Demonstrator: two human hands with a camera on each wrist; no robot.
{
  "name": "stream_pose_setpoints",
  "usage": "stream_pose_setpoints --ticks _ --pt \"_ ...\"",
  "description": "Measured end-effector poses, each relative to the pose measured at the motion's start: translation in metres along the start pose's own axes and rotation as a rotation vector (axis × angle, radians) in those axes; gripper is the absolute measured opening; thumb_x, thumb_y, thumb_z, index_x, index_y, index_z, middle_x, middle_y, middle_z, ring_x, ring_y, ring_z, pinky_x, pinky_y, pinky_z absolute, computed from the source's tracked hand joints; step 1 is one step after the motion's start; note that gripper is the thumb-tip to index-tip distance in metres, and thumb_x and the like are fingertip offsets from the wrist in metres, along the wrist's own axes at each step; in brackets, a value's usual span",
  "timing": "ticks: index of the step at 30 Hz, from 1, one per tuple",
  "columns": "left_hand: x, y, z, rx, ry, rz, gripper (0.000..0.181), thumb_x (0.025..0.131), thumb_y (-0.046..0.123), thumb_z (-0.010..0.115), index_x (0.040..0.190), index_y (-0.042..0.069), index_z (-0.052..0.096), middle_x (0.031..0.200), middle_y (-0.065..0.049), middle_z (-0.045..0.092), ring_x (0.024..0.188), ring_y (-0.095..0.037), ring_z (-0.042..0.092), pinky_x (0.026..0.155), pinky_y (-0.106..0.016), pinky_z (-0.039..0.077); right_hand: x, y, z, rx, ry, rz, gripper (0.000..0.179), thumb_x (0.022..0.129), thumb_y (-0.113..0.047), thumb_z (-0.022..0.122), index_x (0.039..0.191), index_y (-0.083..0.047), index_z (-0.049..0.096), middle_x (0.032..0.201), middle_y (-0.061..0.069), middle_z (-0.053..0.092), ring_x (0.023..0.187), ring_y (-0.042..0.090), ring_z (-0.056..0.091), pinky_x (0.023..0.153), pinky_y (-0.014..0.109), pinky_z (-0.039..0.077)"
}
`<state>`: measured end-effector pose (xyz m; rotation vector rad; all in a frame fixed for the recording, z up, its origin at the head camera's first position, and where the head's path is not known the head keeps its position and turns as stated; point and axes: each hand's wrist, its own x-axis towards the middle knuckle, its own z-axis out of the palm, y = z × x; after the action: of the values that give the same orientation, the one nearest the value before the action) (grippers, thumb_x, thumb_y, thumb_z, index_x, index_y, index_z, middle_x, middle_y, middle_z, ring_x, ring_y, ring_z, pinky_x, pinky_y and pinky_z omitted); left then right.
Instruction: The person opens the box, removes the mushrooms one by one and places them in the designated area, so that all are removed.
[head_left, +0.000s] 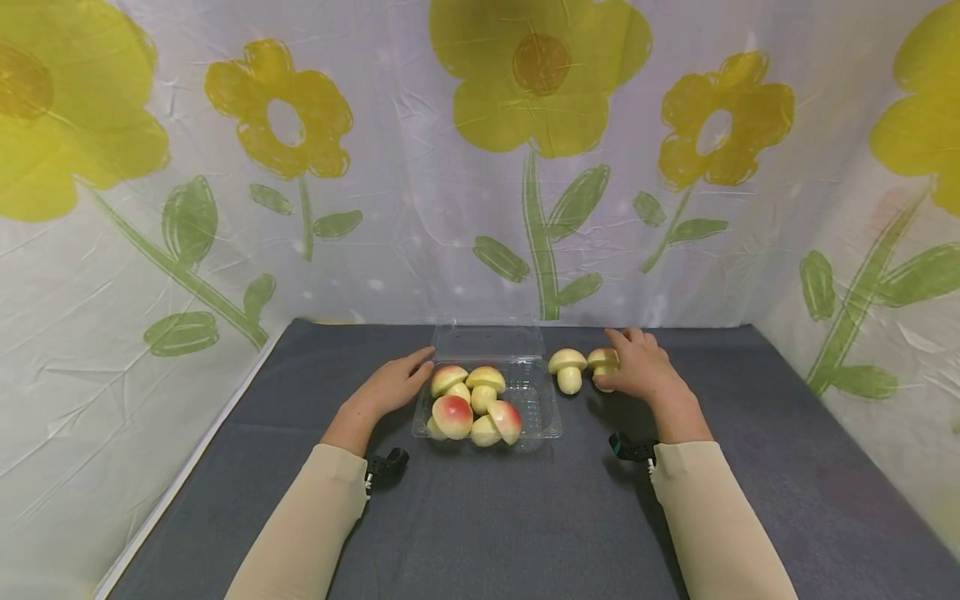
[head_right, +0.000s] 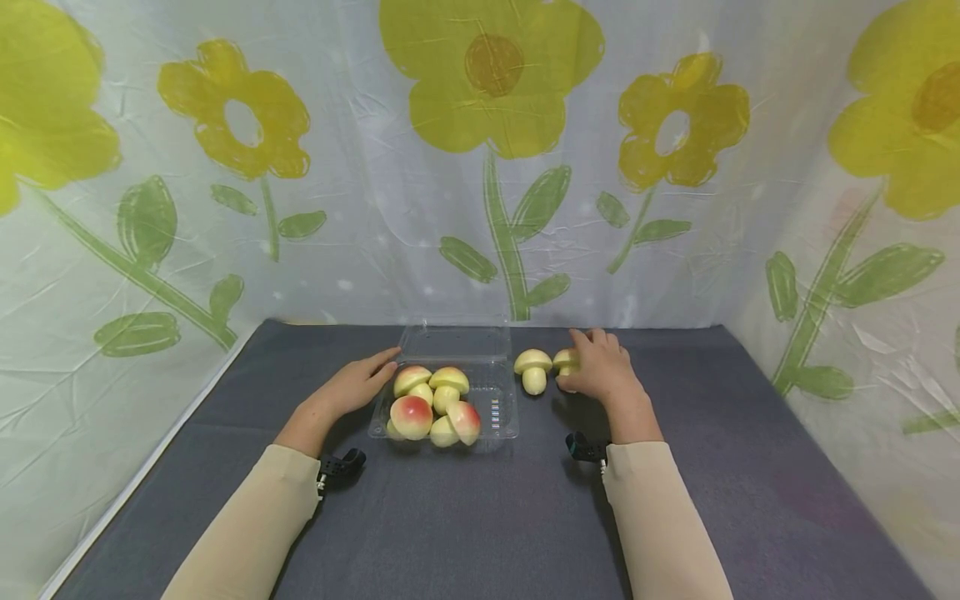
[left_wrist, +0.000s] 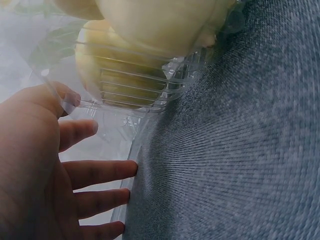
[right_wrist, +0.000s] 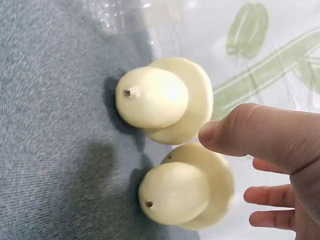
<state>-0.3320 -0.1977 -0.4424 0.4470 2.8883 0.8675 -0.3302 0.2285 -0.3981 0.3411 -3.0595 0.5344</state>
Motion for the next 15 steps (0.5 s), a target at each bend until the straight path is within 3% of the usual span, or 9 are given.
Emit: stream_pose_setpoints --ticks 15 --pt "0.0 0.0 0.001 -0.005 -0.001 -0.009 0.058 0.113 0.042 0.038 0.164 0.016 0.03 0.16 -0.017 0.04 0.144 -0.041 0.04 0.116 -0.062 0.034 -0.01 -0.027 -0.022 0.009 0.022 -0.068 0.089 0.091 -0.034 0.078 0.161 -0.004 0.031 0.157 0.029 0.029 0.141 0.053 0.028 0.11 0.073 0.029"
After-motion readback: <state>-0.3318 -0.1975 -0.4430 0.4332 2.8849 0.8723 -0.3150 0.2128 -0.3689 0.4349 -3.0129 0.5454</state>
